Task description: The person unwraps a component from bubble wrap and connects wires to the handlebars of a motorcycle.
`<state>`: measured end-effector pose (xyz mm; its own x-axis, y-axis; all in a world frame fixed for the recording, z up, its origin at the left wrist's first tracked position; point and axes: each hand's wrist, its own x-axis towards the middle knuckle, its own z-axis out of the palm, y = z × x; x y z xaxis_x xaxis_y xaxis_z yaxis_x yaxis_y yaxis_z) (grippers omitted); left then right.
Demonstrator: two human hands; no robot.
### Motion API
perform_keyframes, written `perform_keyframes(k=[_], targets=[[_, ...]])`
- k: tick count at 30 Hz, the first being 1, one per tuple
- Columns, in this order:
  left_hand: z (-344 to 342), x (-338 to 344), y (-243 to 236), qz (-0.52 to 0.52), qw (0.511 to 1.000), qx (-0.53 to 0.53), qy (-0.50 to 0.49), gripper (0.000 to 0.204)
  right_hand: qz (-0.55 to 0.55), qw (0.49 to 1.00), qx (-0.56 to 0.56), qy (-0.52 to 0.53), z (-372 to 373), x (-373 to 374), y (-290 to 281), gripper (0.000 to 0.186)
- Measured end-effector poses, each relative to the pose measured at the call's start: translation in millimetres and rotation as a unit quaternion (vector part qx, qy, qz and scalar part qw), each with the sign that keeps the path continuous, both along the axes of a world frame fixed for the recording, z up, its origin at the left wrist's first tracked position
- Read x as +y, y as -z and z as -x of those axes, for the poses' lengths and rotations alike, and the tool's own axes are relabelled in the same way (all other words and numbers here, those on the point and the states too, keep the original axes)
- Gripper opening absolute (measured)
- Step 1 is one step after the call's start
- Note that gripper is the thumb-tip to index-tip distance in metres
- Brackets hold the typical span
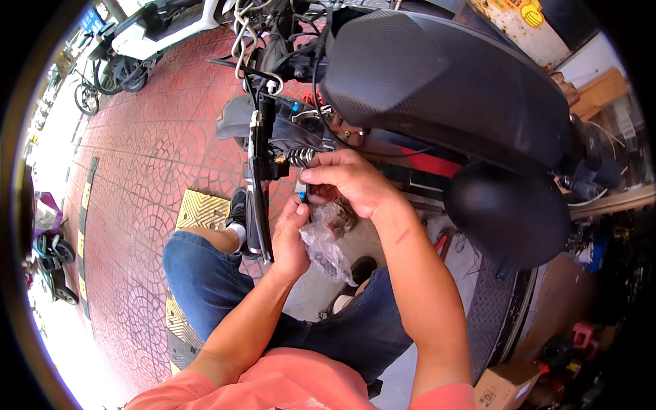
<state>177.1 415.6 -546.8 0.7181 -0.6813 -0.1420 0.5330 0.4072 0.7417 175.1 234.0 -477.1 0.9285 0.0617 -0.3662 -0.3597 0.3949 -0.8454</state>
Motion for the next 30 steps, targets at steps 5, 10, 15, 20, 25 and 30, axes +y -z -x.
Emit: perform_keyframes(k=[5,10,15,20,25,30], targets=[[-3,0,7,-0.021,0.999,-0.029,0.017,0.038,-0.028,0.999,-0.019,-0.012,-9,-4,3,0.017],[-5,8,-1,-0.044,0.997,-0.065,0.027,0.040,-0.051,0.999,-0.009,-0.009,-12,0,-3,0.018],[-7,6,-4,-0.035,0.995,-0.094,0.016,0.036,-0.036,0.999,-0.009,0.007,-11,1,-1,0.018],[-6,6,-2,-0.023,0.996,-0.091,0.001,0.029,0.003,1.000,-0.011,0.015,-10,7,-6,0.019],[2,5,-7,-0.030,0.999,-0.038,-0.011,0.026,0.084,0.996,-0.033,0.019,-9,9,-6,0.017],[9,4,-9,-0.043,0.997,0.040,-0.045,0.029,0.158,0.985,-0.059,0.040,-7,15,-6,0.021]])
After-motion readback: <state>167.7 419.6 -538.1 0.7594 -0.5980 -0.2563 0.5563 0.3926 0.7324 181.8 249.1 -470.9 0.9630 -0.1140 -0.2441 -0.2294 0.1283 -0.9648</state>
